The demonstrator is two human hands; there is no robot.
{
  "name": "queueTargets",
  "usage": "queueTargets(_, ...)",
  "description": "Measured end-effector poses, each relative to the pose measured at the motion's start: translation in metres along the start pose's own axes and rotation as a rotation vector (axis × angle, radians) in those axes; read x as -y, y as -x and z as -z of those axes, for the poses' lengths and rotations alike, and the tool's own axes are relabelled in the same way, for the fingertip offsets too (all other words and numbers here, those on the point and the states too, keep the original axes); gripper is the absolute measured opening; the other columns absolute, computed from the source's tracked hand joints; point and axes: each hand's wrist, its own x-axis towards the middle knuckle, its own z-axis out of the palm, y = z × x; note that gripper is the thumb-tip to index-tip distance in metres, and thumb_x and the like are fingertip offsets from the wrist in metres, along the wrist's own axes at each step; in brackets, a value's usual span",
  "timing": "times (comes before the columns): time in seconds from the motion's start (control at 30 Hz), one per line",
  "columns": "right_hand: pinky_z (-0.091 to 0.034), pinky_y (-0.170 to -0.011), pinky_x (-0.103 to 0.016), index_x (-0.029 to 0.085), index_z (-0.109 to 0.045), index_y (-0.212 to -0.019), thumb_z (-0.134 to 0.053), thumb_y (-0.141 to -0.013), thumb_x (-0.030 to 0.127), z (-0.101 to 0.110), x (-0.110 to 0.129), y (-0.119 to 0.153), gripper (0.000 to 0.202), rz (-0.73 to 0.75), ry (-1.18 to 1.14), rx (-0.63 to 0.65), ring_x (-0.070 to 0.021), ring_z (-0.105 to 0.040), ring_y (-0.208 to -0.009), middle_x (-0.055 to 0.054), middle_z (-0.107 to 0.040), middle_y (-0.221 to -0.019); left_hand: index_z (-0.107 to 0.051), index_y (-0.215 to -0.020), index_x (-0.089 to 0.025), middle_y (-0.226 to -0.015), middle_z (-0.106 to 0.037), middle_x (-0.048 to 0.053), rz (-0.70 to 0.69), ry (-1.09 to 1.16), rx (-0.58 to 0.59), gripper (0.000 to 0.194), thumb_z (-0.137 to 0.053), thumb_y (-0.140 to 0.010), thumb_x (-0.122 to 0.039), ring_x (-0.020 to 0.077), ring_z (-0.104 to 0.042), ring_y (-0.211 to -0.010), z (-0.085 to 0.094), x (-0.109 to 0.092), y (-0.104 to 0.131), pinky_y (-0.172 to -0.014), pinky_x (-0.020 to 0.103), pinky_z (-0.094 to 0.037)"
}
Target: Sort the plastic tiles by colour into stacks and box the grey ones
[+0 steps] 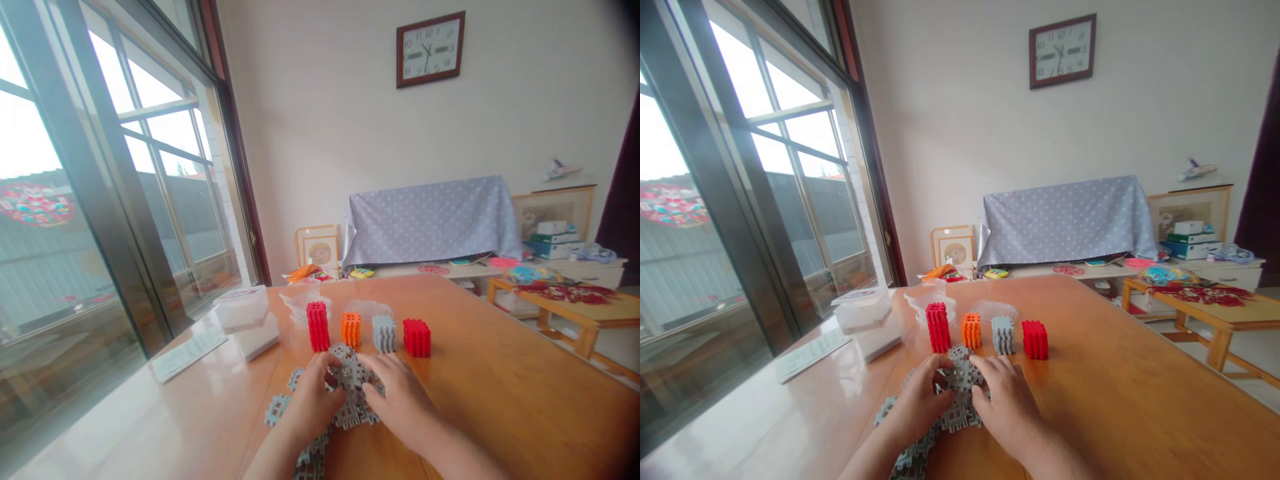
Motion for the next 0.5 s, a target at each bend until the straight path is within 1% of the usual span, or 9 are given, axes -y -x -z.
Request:
queueTargets(0.1, -0.043, -0.104, -0.042, 0.027, -0.06, -0.138, -0.063, -0.082, 0.023, 0.001, 0.003, 0.0, 0.056, 0.007, -0.021, 0.033, -0.028, -0.056, -0.119, -0.007, -0.067, -0.128, -0.057, -0.112, -0.02, -0.099, -0.063, 0.003, -0.014, 0.023, 0.006, 0.046, -0.059, -0.069, -0.004, 0.0169, -0.058, -0.09, 0.001, -0.005, 0.001, -0.079, 0.027, -0.045)
queueTargets(0.23, -0.043, -0.106, -0.043, 0.025, -0.059, -0.138, -0.066, -0.08, 0.027, 0.0, 0.003, -0.002, 0.059, -0.027, -0.058, 0.057, -0.0294, -0.056, -0.123, -0.009, -0.065, -0.131, -0.056, -0.117, -0.02, -0.1, -0.063, 0.003, -0.029, 0.033, 0.02, 0.05, -0.059, -0.07, -0.005, 0.0173, -0.058, -0.091, 0.002, -0.012, 0.003, -0.078, 0.028, -0.046)
queueTargets(0.37, -0.043, -0.106, -0.043, 0.026, -0.058, -0.138, -0.068, -0.078, 0.027, 0.002, 0.001, -0.002, 0.06, -0.05, -0.093, 0.043, -0.0294, -0.057, -0.121, -0.009, -0.065, -0.13, -0.055, -0.119, -0.021, -0.1, -0.063, 0.002, -0.047, 0.06, 0.051, 0.05, -0.059, -0.071, -0.006, 0.0174, -0.059, -0.091, 0.001, -0.019, 0.005, -0.079, 0.028, -0.048)
queueTargets(0.5, -0.045, -0.101, -0.038, 0.028, -0.063, -0.125, -0.068, -0.075, 0.023, 0.011, 0.002, 0.0, 0.051, -0.041, -0.13, 0.043, -0.0263, -0.059, -0.114, -0.006, -0.065, -0.12, -0.055, -0.121, -0.023, -0.102, -0.064, 0.002, -0.07, 0.028, 0.05, 0.051, -0.061, -0.072, -0.008, 0.0181, -0.061, -0.093, -0.001, -0.024, 0.007, -0.083, 0.03, -0.048)
